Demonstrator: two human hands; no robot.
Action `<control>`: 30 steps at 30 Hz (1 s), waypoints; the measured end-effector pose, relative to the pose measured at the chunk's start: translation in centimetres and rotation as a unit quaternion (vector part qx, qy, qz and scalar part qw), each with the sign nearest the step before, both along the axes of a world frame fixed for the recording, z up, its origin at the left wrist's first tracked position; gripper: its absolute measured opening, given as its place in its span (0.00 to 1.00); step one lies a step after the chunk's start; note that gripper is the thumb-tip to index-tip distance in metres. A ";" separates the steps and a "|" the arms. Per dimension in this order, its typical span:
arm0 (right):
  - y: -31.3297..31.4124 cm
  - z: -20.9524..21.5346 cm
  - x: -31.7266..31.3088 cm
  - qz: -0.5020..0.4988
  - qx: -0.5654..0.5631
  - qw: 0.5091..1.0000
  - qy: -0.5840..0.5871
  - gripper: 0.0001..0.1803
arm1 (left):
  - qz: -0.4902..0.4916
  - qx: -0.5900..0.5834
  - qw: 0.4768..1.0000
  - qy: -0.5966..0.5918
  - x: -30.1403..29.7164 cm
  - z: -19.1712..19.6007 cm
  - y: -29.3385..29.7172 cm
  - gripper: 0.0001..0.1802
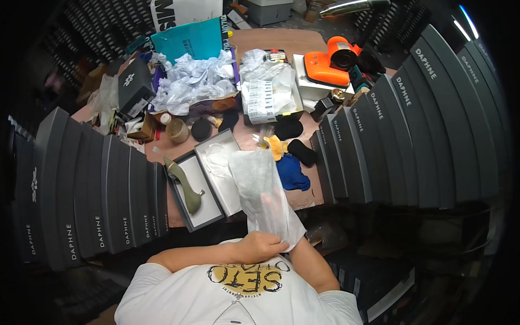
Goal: Packing pairs of high-heeled shoes into boxes with protective wrapping and foam.
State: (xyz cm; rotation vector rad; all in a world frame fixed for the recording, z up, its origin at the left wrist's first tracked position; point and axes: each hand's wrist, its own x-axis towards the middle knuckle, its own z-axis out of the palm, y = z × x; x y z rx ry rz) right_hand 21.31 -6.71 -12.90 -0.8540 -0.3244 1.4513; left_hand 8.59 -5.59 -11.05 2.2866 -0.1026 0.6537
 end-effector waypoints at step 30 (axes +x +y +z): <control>6.1 -6.7 3.9 0.306 0.029 0.917 -0.254 0.26 | 0.360 -0.269 0.876 0.176 -7.4 2.7 15.0 0.07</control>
